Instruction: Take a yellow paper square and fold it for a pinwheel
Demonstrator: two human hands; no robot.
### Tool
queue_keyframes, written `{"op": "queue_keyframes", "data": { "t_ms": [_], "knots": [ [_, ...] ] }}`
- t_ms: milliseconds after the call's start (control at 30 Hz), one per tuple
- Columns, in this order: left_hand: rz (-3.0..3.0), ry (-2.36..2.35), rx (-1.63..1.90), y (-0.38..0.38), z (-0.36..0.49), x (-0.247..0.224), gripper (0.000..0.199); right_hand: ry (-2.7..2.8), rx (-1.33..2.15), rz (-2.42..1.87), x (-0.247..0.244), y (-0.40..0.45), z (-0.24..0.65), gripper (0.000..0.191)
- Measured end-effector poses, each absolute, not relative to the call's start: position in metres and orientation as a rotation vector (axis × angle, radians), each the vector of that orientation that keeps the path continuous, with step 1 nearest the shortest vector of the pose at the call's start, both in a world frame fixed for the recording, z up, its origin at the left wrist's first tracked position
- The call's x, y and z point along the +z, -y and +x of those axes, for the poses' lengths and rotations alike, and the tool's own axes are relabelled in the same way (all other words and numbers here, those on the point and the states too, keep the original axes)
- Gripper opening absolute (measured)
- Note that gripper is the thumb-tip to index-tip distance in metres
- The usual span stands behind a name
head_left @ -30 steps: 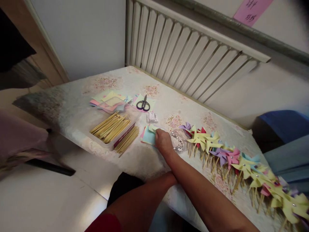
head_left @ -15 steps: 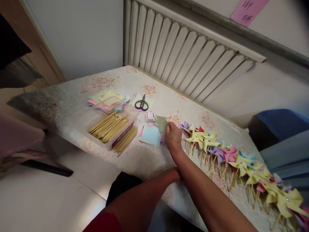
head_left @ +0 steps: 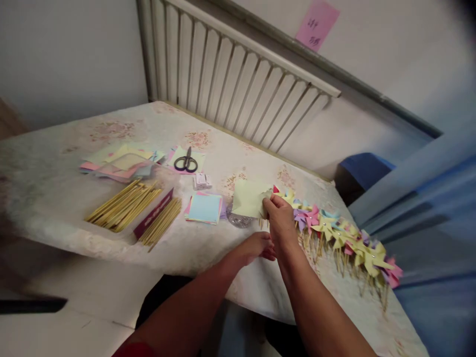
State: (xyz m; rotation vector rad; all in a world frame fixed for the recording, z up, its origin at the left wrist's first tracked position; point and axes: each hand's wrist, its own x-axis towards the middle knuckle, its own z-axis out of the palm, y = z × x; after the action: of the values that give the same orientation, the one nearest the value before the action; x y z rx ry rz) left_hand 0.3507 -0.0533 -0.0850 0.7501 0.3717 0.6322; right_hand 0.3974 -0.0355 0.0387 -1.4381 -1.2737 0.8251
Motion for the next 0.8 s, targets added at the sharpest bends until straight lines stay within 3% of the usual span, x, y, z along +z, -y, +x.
{"op": "queue_keyframes", "data": {
  "t_ms": [100, 233, 533, 600, 733, 800],
  "knots": [
    [0.578, -0.383, 0.743, 0.051, 0.355, -0.086, 0.018, 1.095, 0.912, -1.37, 0.042, 0.05, 0.417, 0.021],
    [0.408, -0.314, 0.76, 0.045, 0.347, -0.077, 0.028, 0.919, 0.961, -1.308, 0.041, 0.068, 0.438, 0.026],
    [0.437, -0.313, 0.867, 0.042, 0.341, -0.068, 0.075, 0.733, 0.957, -1.351, 0.018, 0.094, 0.476, 0.029],
    [0.53, -0.332, 0.88, 0.042, 0.341, -0.07, 0.073, 0.701, 0.944, -1.369, 0.013, 0.097, 0.481, 0.029],
    [0.753, -0.424, 0.889, 0.044, 0.342, -0.075, 0.051, 0.676, 0.924, -1.394, 0.006, 0.102, 0.485, 0.03],
    [0.828, -0.469, 0.852, 0.045, 0.344, -0.074, 0.053, 0.671, 0.92, -1.403, 0.003, 0.104, 0.487, 0.029]
  ]
}}
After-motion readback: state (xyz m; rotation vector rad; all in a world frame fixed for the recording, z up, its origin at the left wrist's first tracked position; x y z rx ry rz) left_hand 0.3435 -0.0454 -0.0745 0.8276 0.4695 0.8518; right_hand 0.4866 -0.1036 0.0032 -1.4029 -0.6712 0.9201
